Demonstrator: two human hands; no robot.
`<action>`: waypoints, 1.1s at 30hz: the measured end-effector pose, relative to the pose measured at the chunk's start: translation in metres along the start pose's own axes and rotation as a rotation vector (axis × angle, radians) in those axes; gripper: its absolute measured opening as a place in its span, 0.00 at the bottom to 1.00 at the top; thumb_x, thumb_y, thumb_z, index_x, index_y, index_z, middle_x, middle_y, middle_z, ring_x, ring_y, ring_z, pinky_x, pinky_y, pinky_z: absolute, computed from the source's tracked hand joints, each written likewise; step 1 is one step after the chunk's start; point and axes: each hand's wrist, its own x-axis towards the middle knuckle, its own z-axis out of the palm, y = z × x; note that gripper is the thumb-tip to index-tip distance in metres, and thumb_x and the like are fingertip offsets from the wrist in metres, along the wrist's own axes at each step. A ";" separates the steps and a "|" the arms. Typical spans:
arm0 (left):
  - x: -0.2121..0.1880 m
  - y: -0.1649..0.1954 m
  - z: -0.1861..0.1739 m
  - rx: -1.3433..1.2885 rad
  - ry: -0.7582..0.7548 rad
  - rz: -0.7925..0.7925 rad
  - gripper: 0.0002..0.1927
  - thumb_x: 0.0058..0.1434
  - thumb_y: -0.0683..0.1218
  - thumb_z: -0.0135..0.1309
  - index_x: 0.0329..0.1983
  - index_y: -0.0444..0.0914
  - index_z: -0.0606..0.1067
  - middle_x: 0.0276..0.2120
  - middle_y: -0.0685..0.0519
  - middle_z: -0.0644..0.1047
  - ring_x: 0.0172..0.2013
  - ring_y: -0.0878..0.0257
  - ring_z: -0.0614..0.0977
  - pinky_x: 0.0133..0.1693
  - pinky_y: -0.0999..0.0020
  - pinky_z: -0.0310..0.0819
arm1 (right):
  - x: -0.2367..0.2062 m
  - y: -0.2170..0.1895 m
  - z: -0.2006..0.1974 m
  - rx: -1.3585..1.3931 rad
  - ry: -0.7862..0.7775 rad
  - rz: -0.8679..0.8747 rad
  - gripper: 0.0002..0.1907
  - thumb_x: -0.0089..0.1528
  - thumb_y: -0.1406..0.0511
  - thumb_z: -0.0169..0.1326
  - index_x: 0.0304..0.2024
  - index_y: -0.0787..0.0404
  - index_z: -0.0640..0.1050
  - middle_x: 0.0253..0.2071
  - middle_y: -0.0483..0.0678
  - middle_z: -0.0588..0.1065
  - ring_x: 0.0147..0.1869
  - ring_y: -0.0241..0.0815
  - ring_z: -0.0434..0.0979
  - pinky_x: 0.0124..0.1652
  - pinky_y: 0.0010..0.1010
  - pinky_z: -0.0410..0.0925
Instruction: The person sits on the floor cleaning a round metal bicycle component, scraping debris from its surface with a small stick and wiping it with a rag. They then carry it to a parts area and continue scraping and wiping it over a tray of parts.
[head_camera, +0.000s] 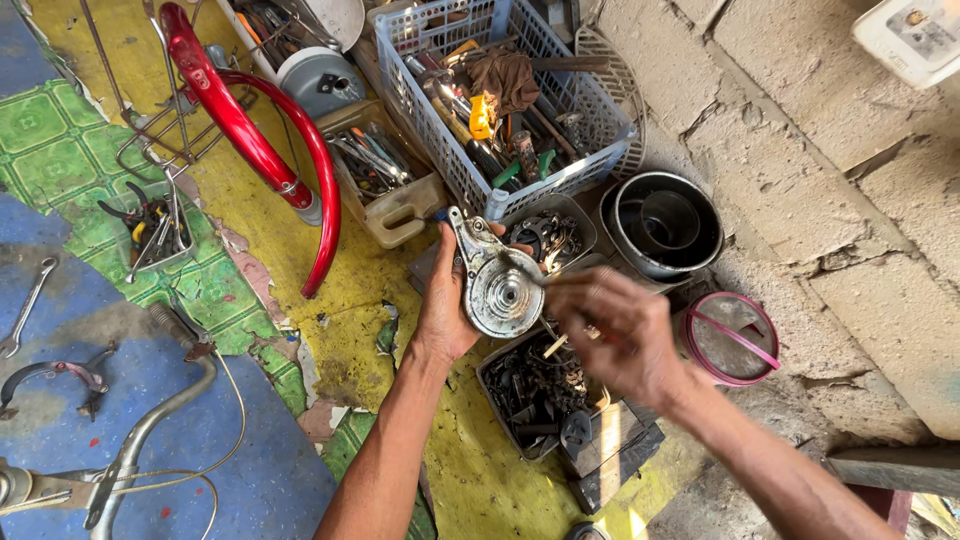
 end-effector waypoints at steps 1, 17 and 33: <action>0.000 0.000 0.001 -0.013 -0.005 -0.011 0.33 0.72 0.71 0.33 0.59 0.42 0.71 0.51 0.40 0.79 0.50 0.49 0.83 0.52 0.50 0.79 | -0.001 -0.003 0.000 0.061 -0.053 -0.036 0.11 0.58 0.76 0.58 0.41 0.63 0.85 0.45 0.51 0.83 0.46 0.42 0.86 0.41 0.28 0.78; 0.001 -0.023 -0.005 0.083 0.046 -0.111 0.36 0.73 0.70 0.33 0.60 0.38 0.74 0.49 0.49 0.81 0.46 0.62 0.83 0.48 0.63 0.83 | 0.001 -0.006 0.002 0.120 0.106 -0.049 0.11 0.60 0.75 0.61 0.45 0.65 0.83 0.51 0.53 0.80 0.53 0.44 0.84 0.51 0.31 0.78; 0.002 -0.008 -0.010 0.023 -0.010 -0.030 0.37 0.70 0.73 0.28 0.55 0.39 0.71 0.47 0.39 0.81 0.47 0.44 0.84 0.48 0.47 0.83 | 0.009 0.007 -0.021 0.160 -0.213 -0.108 0.12 0.56 0.74 0.61 0.43 0.64 0.83 0.47 0.51 0.82 0.49 0.44 0.85 0.46 0.32 0.79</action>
